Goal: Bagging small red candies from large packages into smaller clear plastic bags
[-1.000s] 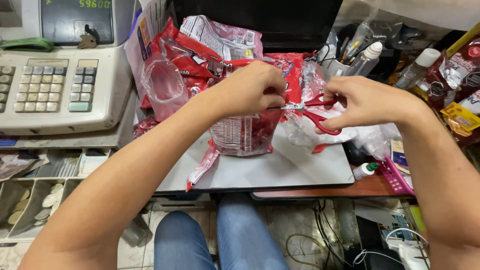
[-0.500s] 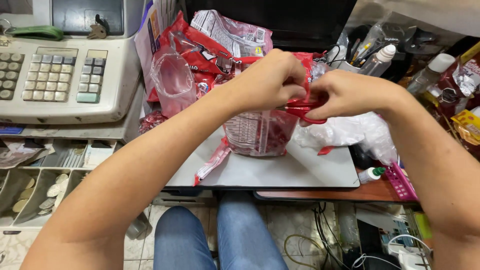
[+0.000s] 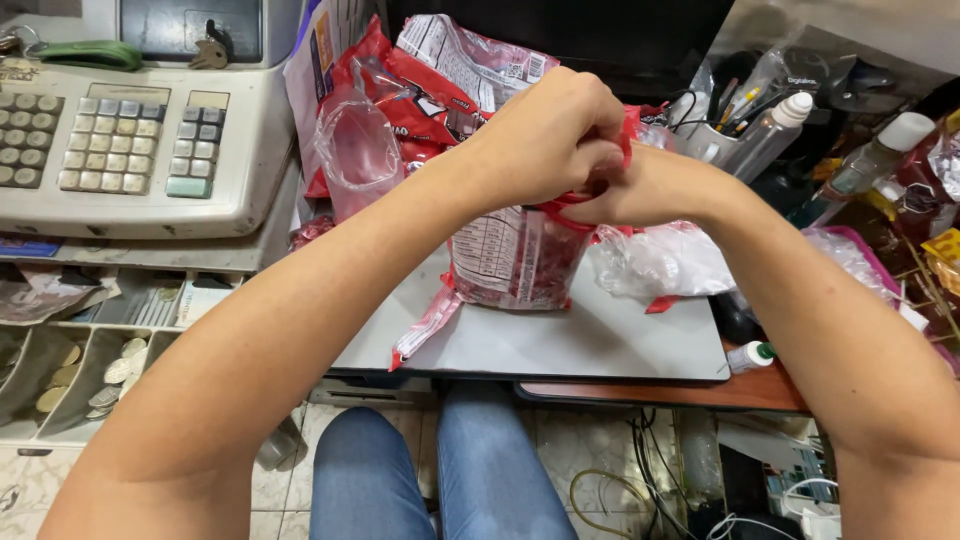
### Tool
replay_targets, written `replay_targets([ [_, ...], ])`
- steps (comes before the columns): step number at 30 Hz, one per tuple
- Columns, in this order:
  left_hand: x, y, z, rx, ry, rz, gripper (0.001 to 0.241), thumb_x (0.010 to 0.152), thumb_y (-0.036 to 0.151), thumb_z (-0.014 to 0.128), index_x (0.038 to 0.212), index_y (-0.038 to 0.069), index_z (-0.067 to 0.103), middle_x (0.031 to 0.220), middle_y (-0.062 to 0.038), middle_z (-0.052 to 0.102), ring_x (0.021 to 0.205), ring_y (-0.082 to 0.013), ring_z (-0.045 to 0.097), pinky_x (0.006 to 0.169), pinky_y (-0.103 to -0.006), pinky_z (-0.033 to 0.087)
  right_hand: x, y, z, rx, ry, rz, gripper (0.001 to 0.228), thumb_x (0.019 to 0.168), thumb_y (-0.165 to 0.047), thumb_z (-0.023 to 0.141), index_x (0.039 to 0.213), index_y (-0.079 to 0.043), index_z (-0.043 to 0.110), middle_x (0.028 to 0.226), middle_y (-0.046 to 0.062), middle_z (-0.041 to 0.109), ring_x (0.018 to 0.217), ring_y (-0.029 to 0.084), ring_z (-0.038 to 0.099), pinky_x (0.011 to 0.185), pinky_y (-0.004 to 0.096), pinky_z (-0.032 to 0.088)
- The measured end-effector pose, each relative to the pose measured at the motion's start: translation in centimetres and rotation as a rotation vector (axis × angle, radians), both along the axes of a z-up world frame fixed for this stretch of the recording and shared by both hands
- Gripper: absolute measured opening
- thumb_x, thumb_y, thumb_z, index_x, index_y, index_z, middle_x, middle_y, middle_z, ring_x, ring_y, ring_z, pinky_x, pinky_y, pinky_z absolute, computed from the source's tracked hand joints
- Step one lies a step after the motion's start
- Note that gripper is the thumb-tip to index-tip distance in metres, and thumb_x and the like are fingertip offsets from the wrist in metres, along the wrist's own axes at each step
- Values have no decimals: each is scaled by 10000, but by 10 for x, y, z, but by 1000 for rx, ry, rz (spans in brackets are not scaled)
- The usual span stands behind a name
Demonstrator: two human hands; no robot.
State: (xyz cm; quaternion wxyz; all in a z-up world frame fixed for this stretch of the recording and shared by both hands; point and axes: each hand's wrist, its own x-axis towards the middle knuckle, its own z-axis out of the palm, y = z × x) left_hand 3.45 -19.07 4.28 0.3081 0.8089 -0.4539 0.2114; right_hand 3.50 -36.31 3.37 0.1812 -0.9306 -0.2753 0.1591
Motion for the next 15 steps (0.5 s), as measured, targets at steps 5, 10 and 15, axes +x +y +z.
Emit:
replay_targets([
  [5,4,1,3,-70,-45,6,118,760,111,709,652,79,674,603,-75,664,544,-251,591,480,-401,414,13,26,-3,-128,39,24,284,894,-338,713,759,-119,592,735,-4,620,758,105,537,667,305,435],
  [10,10,5,5,-71,-80,55,136,760,152,716,661,76,663,659,-85,663,623,-267,611,515,-419,427,61,35,-38,-333,-176,332,381,913,-372,552,1234,-165,543,1098,54,644,1104,149,548,971,271,407],
  [15,0,24,18,-276,-231,-4,261,824,62,803,728,88,561,736,-43,553,672,-211,543,607,-368,393,22,54,-27,-59,-97,215,734,756,-360,789,1395,-76,566,1269,164,686,1045,317,634,875,435,503],
])
